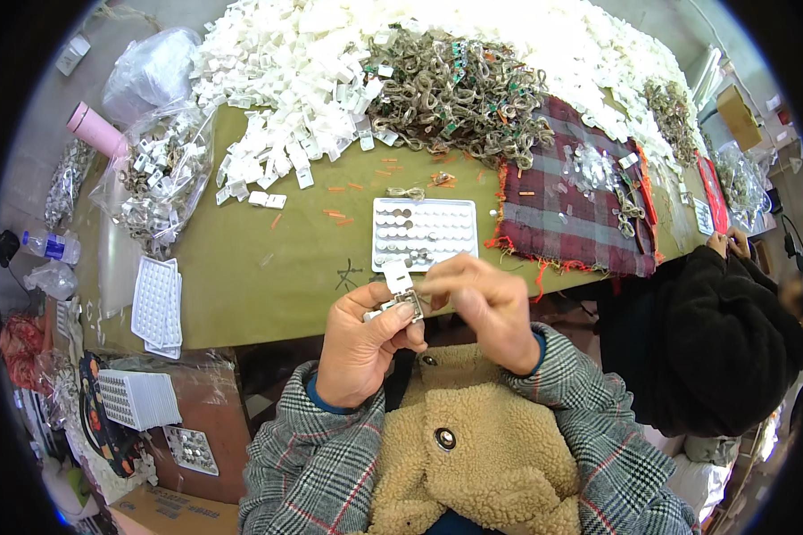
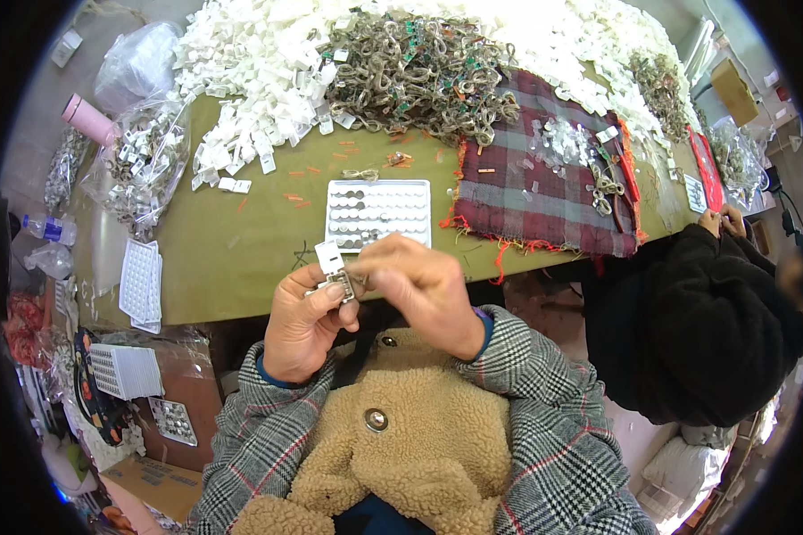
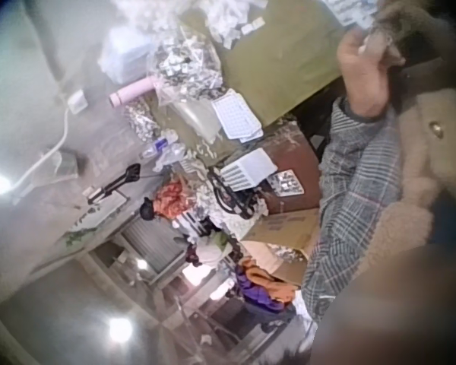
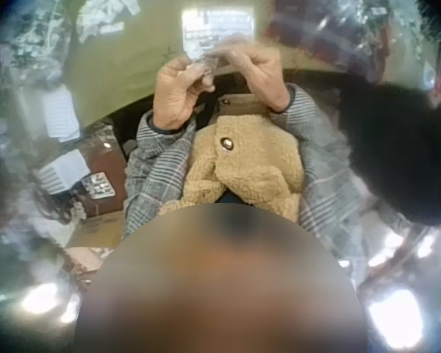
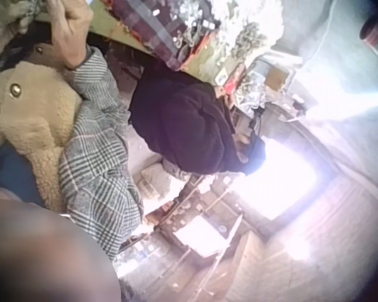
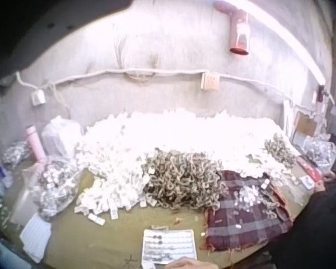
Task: The person assembles small electronic components by inserting cylindrical parts into white plastic housings. They repeatedly pick parts from a tray and the table, fit them into the housings, and place the assembled units back on the table. The process is continuous and repetitive throughout the clip.
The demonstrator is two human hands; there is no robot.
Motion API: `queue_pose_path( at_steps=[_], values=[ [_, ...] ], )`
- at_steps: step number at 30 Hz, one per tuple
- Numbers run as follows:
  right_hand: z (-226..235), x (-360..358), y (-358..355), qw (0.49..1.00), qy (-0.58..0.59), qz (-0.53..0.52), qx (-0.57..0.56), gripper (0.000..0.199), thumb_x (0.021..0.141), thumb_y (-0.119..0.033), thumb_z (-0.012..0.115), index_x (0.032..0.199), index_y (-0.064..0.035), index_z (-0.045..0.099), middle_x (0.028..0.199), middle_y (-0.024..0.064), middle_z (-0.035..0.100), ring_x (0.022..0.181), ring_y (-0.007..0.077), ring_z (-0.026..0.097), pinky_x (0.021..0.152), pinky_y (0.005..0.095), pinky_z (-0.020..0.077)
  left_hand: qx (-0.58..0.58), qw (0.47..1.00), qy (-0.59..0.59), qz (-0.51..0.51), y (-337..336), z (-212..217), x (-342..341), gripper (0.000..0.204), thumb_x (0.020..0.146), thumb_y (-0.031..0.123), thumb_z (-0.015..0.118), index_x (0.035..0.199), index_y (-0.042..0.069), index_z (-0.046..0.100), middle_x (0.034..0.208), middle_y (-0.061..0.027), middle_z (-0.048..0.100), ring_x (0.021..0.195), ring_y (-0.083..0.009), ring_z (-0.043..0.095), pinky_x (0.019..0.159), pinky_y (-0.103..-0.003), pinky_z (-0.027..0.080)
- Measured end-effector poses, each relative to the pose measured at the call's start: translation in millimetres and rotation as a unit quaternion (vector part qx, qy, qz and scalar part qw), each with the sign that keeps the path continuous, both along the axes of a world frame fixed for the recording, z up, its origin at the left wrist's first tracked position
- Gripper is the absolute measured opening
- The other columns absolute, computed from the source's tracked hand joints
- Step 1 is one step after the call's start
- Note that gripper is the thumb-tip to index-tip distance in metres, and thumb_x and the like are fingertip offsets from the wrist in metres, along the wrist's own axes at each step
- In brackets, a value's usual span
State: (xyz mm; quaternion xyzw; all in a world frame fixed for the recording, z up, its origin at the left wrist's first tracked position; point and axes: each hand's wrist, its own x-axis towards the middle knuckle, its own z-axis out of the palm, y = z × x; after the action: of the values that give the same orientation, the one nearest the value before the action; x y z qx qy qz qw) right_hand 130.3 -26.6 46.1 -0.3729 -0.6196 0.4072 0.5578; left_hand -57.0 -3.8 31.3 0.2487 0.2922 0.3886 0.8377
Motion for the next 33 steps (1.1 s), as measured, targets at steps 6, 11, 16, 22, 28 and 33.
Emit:
queue_pose_path(
  at_steps=[6, 11, 16, 22, 28, 33],
  values=[
    [-1.2, -7.3, 10.8, 0.930, 0.088, 0.011, -0.358, 0.015, 0.089, -0.008, 0.072, 0.093, 0.0045, 0.063, 0.084, 0.0054, 0.065, 0.073, 0.0068, 0.062, 0.059, 0.0240, 0.0499, -0.008, 0.995, 0.042, -0.093, 4.6, -5.7, 5.7, 0.016, 0.092, 0.004, 0.062, 0.105, -0.004, 0.063, 0.090, -0.0125, 0.068, 0.067, -0.0136, 0.064, 0.056, -0.026, 0.058],
    [-4.8, -0.9, 7.2, 0.990, -0.124, -0.066, -0.029, 0.017, 0.080, -0.005, 0.075, 0.092, 0.0037, 0.065, 0.091, 0.0108, 0.064, 0.080, 0.0200, 0.066, 0.067, 0.0318, 0.0533, -0.104, 0.970, -0.168, -0.143, 6.7, -21.6, 1.6, 0.029, 0.097, 0.021, 0.063, 0.118, 0.000, 0.059, 0.100, -0.0063, 0.064, 0.062, -0.0015, 0.047, 0.051, -0.014, 0.041],
    [0.8, 4.1, -3.3, 0.948, -0.223, -0.114, 0.198, 0.030, 0.073, -0.005, 0.078, 0.100, 0.0035, 0.067, 0.101, 0.0143, 0.063, 0.087, 0.0297, 0.065, 0.075, 0.0367, 0.0534, -0.159, 0.968, -0.163, -0.103, 4.0, -20.0, 11.1, 0.039, 0.100, 0.028, 0.059, 0.127, 0.001, 0.052, 0.099, 0.0030, 0.059, 0.063, -0.0004, 0.045, 0.055, -0.014, 0.041],
    [-5.0, 42.7, -9.6, 0.880, -0.336, -0.085, 0.326, 0.031, 0.069, -0.006, 0.072, 0.095, 0.0069, 0.063, 0.098, 0.0162, 0.063, 0.079, 0.0277, 0.061, 0.068, 0.0376, 0.0498, -0.088, 0.970, -0.120, -0.193, 6.9, -17.0, 35.8, 0.034, 0.097, 0.032, 0.060, 0.120, 0.008, 0.053, 0.093, 0.0041, 0.058, 0.058, -0.0004, 0.044, 0.048, -0.014, 0.038],
    [-14.3, 69.3, -22.9, 0.900, -0.279, -0.142, 0.302, 0.028, 0.074, -0.011, 0.071, 0.097, 0.0027, 0.064, 0.102, 0.0141, 0.064, 0.080, 0.0268, 0.061, 0.070, 0.0366, 0.0489, -0.191, 0.952, -0.124, -0.206, 8.9, -13.9, 57.7, 0.024, 0.097, 0.027, 0.063, 0.109, 0.007, 0.057, 0.093, -0.0031, 0.062, 0.060, -0.0043, 0.047, 0.046, -0.017, 0.039],
    [-17.5, 146.4, -16.9, 0.885, -0.247, -0.394, -0.017, 0.006, 0.082, 0.003, 0.069, 0.088, 0.0028, 0.068, 0.083, 0.0132, 0.063, 0.073, 0.0269, 0.063, 0.066, 0.0336, 0.0512, -0.153, 0.965, -0.096, -0.192, 10.2, -10.7, 75.9, 0.022, 0.098, 0.023, 0.061, 0.113, 0.007, 0.057, 0.100, -0.0088, 0.064, 0.065, -0.0077, 0.051, 0.045, -0.017, 0.038]
  ],
)
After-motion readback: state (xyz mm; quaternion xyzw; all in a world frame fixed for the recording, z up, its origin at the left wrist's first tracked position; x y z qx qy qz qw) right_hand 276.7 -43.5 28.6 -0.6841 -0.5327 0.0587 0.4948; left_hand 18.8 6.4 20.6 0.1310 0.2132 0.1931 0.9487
